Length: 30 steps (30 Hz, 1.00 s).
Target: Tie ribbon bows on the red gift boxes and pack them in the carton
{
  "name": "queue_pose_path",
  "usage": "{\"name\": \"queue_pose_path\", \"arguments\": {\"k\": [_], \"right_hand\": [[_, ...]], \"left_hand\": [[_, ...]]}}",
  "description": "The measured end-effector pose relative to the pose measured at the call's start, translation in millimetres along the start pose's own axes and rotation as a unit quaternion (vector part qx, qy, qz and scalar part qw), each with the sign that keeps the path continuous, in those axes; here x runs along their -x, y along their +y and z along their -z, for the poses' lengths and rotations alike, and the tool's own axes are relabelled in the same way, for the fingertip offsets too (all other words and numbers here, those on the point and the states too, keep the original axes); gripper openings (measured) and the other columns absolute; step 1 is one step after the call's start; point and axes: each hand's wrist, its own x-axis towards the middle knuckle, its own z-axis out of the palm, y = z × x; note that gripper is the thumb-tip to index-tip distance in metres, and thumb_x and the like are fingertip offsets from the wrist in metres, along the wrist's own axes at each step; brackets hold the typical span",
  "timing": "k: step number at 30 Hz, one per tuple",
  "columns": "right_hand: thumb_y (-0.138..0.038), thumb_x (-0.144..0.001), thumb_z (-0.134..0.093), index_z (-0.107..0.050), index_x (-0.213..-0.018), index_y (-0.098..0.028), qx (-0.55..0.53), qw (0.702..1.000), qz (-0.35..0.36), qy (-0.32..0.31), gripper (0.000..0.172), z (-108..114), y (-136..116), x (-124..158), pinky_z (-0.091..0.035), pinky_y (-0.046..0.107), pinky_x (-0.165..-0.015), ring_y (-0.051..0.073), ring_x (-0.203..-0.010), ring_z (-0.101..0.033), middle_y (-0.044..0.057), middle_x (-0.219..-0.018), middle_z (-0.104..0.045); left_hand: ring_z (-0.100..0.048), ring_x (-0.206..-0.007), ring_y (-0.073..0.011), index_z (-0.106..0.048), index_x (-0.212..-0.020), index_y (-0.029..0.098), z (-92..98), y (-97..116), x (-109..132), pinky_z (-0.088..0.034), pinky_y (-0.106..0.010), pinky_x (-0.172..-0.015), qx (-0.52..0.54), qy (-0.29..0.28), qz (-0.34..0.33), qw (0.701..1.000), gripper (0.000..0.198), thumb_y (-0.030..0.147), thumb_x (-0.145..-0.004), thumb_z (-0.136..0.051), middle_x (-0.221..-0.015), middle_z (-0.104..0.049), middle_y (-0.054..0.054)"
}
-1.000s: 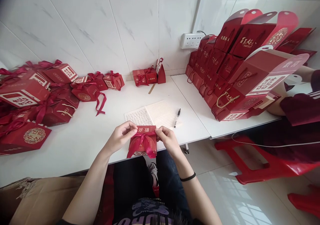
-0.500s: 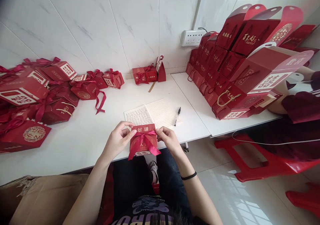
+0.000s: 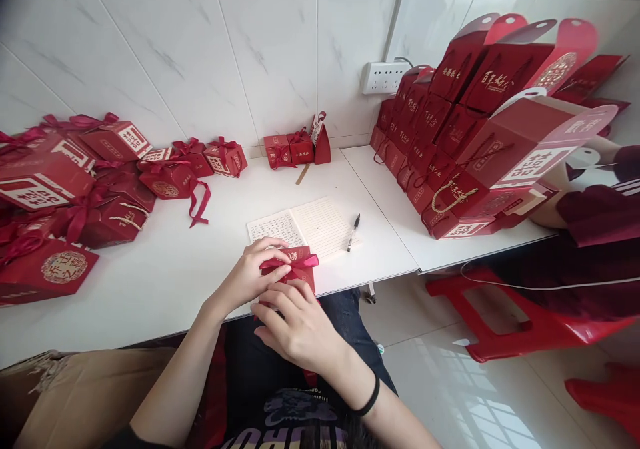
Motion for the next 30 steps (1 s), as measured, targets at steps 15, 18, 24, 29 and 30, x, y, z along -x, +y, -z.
{"name": "queue_pose_path", "arguments": {"k": [15, 18, 24, 29, 30], "right_hand": [[-0.017, -0.088, -0.05, -0.057, -0.096, -0.019, -0.055, 0.995, -0.042, 0.073, 0.01, 11, 1, 19, -0.047, 0.036, -0.075, 0.017, -0.078, -0.059, 0.005, -0.082, -0.063], [-0.021, -0.088, -0.051, -0.056, -0.093, -0.019, -0.009, 0.974, -0.189, 0.124, 0.007, 22, 13, 32, -0.048, 0.032, -0.064, 0.019, -0.074, -0.058, 0.006, -0.081, -0.061], [-0.035, -0.084, -0.061, -0.055, -0.084, -0.021, -0.028, 0.924, -0.38, 0.022, 0.016, 20, 28, 43, -0.049, 0.029, -0.058, 0.017, -0.064, -0.061, 0.001, -0.07, -0.063], [-0.018, -0.086, -0.052, -0.052, -0.074, -0.022, -0.012, 0.95, -0.308, 0.057, 0.013, 26, 24, 39, -0.045, 0.026, -0.056, 0.014, -0.062, -0.056, 0.0, -0.068, -0.058], [-0.014, -0.086, -0.051, -0.052, -0.074, -0.022, 0.012, 0.961, -0.267, 0.07, 0.014, 28, 24, 38, -0.044, 0.026, -0.057, 0.015, -0.063, -0.055, 0.0, -0.068, -0.057]], "left_hand": [[-0.049, -0.12, -0.0219, -0.061, -0.082, 0.02, -13.6, -8, 3, -0.039, -0.04, -0.105, 0.155, 0.003, 0.041, 0.987, 0.011, 0.031, -0.082, -0.057, -0.12, -0.054, -0.006], [-0.048, -0.121, -0.0225, -0.062, -0.084, 0.021, -15.5, -6, 4, -0.039, -0.041, -0.105, 0.155, 0.002, 0.052, 0.987, 0.014, 0.035, -0.083, -0.057, -0.121, -0.053, -0.006], [-0.047, -0.122, -0.0215, -0.062, -0.083, 0.022, -18.2, -4, 5, -0.038, -0.041, -0.105, 0.154, 0.007, 0.058, 0.986, 0.013, 0.034, -0.084, -0.057, -0.12, -0.053, -0.005], [-0.047, -0.122, -0.0221, -0.062, -0.084, 0.022, -19.3, -5, 5, -0.039, -0.043, -0.105, 0.154, 0.016, 0.051, 0.987, 0.012, 0.033, -0.085, -0.057, -0.121, -0.053, -0.005], [-0.048, -0.121, -0.022, -0.062, -0.084, 0.022, -19.5, -6, 5, -0.039, -0.043, -0.105, 0.154, 0.016, 0.051, 0.987, 0.012, 0.033, -0.084, -0.058, -0.121, -0.053, -0.005]]}}
